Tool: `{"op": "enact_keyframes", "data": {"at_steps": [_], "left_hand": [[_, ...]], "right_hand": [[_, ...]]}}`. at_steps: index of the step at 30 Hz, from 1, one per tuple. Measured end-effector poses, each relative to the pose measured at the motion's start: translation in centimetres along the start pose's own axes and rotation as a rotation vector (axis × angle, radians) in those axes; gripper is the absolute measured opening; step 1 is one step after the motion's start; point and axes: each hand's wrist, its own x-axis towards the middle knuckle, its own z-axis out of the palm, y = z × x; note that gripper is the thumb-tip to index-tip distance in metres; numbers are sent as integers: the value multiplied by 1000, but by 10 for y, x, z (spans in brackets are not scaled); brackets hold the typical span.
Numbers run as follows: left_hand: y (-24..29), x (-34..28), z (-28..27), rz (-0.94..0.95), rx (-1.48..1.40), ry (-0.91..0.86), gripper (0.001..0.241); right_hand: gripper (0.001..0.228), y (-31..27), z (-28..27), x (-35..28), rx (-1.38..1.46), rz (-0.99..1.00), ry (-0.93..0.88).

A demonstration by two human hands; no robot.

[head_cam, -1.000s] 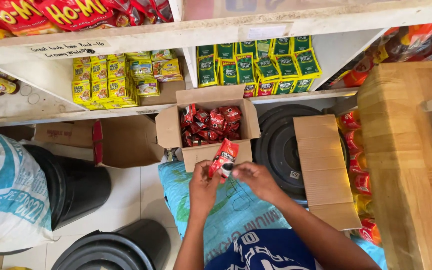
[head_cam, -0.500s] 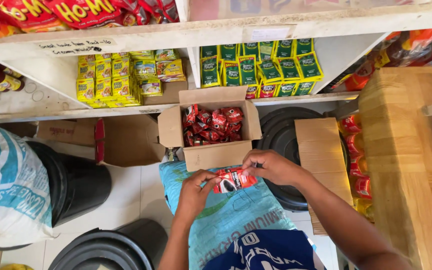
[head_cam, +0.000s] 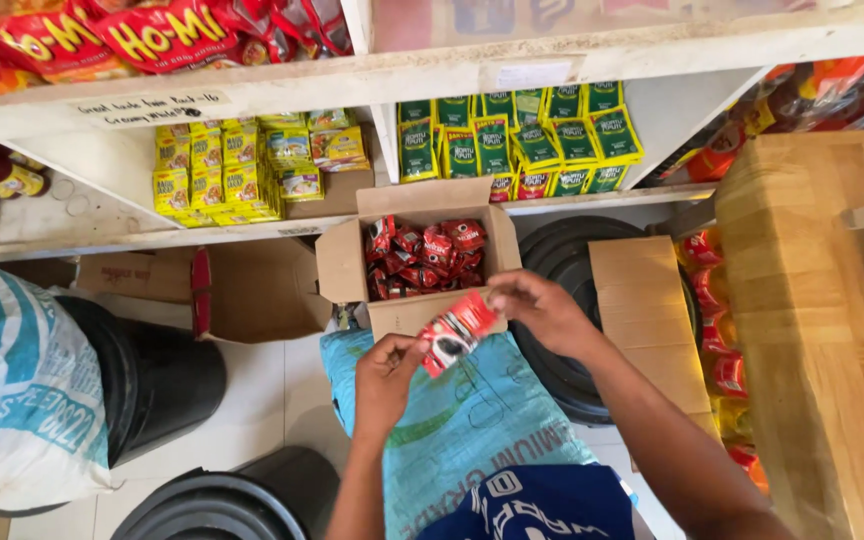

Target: Organizing and stocking small food packets onto grocery store shelves.

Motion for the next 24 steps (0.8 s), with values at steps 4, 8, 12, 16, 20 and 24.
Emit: {"op": "enact_keyframes", "data": {"at_steps": [4,8,12,16,20,24], "left_hand": [[-30,1,34,-32,-332,320,9],[-45,-6,69,-78,-374,254,10],[-19,10,61,-145,-308,151,19],[-6,51,50,-139,-312,52,46],[23,61,68,26,-242,144,25],[39,63,70,74,-193,311,30]], "right_hand": [[57,18,37,-16,464,83,141],[72,26,65,-21,572,5,185],[47,26,47,-15,440,-19,376],[47,12,44,-27,406,-34,298],[41,19,47,-29,372,-71,347],[11,40,45,-41,476,-95,443]]}}
